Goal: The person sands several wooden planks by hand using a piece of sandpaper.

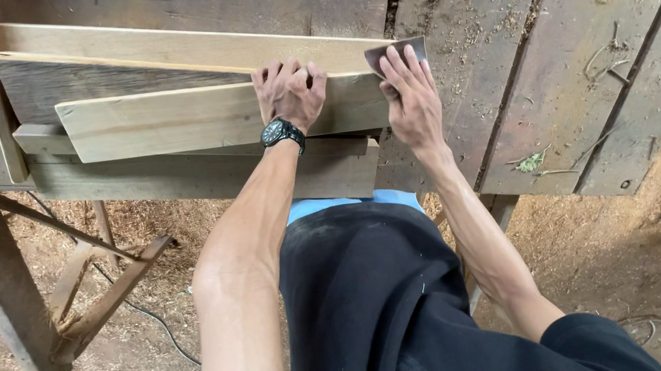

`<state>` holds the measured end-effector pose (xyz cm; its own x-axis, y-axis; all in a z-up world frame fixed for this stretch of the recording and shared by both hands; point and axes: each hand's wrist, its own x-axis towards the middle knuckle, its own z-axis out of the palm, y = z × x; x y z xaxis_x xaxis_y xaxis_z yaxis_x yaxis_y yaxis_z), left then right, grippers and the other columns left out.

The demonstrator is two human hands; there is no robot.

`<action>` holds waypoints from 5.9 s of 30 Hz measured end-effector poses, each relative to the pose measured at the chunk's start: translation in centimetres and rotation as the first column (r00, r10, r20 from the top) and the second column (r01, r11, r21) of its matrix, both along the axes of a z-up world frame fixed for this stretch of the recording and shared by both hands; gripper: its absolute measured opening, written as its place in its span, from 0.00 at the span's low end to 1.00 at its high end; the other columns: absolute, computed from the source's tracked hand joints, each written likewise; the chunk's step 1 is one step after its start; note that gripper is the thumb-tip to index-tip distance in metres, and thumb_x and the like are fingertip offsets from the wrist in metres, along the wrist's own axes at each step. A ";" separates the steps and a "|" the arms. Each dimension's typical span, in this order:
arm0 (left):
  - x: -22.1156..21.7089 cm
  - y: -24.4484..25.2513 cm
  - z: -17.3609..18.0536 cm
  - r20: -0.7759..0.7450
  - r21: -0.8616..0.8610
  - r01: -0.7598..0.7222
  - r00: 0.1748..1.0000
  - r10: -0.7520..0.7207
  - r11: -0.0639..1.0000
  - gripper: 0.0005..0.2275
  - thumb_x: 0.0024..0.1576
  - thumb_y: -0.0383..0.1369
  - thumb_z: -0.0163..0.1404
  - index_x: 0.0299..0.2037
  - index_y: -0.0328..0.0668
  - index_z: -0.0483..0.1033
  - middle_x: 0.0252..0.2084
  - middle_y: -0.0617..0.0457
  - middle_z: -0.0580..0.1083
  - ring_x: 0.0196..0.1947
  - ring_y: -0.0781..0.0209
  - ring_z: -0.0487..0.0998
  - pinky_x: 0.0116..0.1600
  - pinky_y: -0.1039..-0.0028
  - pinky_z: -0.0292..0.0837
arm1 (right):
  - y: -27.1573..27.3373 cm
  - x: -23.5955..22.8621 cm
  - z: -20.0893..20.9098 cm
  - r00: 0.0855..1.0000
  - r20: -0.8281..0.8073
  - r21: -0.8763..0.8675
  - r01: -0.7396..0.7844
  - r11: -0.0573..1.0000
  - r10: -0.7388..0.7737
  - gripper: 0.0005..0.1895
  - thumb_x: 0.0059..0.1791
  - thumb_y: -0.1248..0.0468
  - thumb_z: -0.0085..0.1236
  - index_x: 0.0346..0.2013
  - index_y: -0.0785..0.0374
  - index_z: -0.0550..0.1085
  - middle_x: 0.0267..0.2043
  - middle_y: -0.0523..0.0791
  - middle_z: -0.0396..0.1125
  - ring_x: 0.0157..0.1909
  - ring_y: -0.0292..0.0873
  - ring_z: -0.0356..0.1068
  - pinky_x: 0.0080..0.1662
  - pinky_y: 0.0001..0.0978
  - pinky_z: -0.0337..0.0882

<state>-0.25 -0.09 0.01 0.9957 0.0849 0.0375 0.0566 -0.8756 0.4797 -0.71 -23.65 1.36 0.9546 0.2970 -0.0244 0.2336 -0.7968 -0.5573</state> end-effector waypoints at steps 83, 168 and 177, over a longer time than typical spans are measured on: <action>-0.3 -0.2 -0.3 0.036 -0.014 -0.036 0.999 0.037 0.999 0.15 0.60 0.36 0.48 0.21 0.42 0.78 0.32 0.52 0.77 0.37 0.55 0.74 0.53 0.60 0.59 | 0.2 1.4 -1.2 0.998 -0.053 0.016 -0.016 1.000 0.017 0.17 0.59 0.62 0.50 0.64 0.55 0.72 0.71 0.46 0.62 0.75 0.47 0.56 0.75 0.47 0.50; -0.2 -0.1 -0.5 0.111 -0.038 0.054 0.993 -0.049 0.998 0.13 0.59 0.34 0.50 0.23 0.42 0.78 0.30 0.51 0.77 0.36 0.54 0.75 0.50 0.60 0.61 | 0.3 0.4 1.1 0.998 -0.050 0.048 -0.032 0.998 0.035 0.18 0.58 0.62 0.54 0.64 0.56 0.73 0.71 0.45 0.63 0.75 0.50 0.55 0.74 0.46 0.53; 0.2 0.0 -0.2 0.127 -0.035 0.057 0.991 -0.052 0.998 0.13 0.59 0.35 0.50 0.21 0.44 0.77 0.29 0.53 0.77 0.33 0.58 0.74 0.50 0.63 0.60 | -0.3 -1.6 1.3 0.998 -0.038 0.030 -0.054 0.998 0.055 0.22 0.57 0.66 0.52 0.67 0.55 0.70 0.74 0.45 0.58 0.78 0.50 0.51 0.76 0.50 0.48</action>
<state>-0.09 -0.09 -0.16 0.9865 0.0348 0.1602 -0.0532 -0.8565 0.5134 -2.32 -23.93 2.64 0.9353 0.3500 -0.0516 0.2543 -0.7666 -0.5896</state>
